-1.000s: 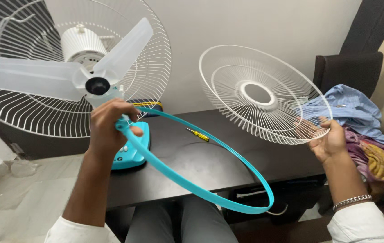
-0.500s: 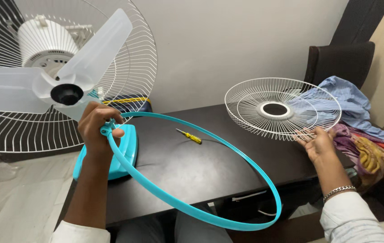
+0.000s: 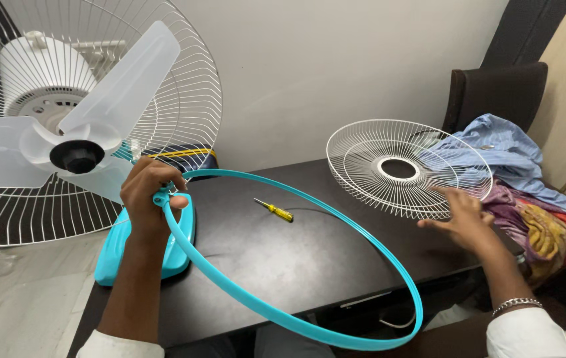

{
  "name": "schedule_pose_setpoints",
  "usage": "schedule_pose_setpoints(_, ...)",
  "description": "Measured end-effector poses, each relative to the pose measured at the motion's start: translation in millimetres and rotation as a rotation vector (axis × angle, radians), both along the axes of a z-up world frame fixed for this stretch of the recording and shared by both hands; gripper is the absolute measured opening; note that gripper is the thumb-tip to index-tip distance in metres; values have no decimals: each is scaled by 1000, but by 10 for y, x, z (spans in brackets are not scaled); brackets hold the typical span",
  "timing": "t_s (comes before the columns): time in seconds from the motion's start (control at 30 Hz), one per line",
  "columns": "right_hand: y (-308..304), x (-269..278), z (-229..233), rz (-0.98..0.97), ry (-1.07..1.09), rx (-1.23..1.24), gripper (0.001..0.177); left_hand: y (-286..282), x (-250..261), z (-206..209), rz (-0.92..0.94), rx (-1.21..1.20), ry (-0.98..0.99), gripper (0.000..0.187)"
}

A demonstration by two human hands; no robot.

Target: The person disassembles a table fan by removing the front grille, unscrewing a plastic ring, and detaching the fan blade from the motor housing. The components are placed on the table.

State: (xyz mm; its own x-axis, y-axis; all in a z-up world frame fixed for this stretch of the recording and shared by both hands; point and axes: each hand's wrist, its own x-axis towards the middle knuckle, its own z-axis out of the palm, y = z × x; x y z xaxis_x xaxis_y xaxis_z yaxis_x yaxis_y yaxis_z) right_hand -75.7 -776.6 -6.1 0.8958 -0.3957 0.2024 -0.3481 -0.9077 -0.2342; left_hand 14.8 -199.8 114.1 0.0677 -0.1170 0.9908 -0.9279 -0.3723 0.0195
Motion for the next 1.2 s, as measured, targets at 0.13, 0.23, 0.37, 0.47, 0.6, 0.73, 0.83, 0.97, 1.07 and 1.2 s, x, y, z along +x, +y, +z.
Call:
schedule_pose_setpoints(0.13, 107, -7, -34, 188, 5, -49, 43, -14, 13, -33, -4, 0, 16, 61)
schedule_pose_setpoints(0.23, 93, 120, -134, 240, -118, -17, 30, 20, -4, -85, 8, 2, 42, 61)
schedule_pose_setpoints(0.37, 100, 355, -206, 206, -151, 0, 26, 90, -6, -145, 39, 1, 47, 61)
schedule_pose_setpoints(0.47, 96, 478, -191, 150, -134, 26, 28, 159, -5, -190, 57, 11, 37, 60)
schedule_pose_setpoints(0.6, 62, 571, -155, 124, -62, 38, 29, 235, 8, -235, 54, 5, 45, 61)
schedule_pose_setpoints(0.73, 3, 549, -192, 105, -68, 65, 32, 279, 28, -263, 75, -3, 53, 62)
schedule_pose_setpoints(0.83, -19, 542, -213, 86, -73, 80, 33, 285, 36, -269, 74, -6, 69, 62)
schedule_pose_setpoints(0.97, -7, 474, -201, 81, -42, 74, 36, 268, 23, -281, 71, -9, 77, 63)
schedule_pose_setpoints(1.07, 74, 426, -135, 134, -115, -23, 50, 263, -14, -302, 72, -5, 117, 63)
schedule_pose_setpoints(1.2, 275, 299, -32, 129, -308, -88, 69, 277, -68, -321, 123, 4, 192, 57)
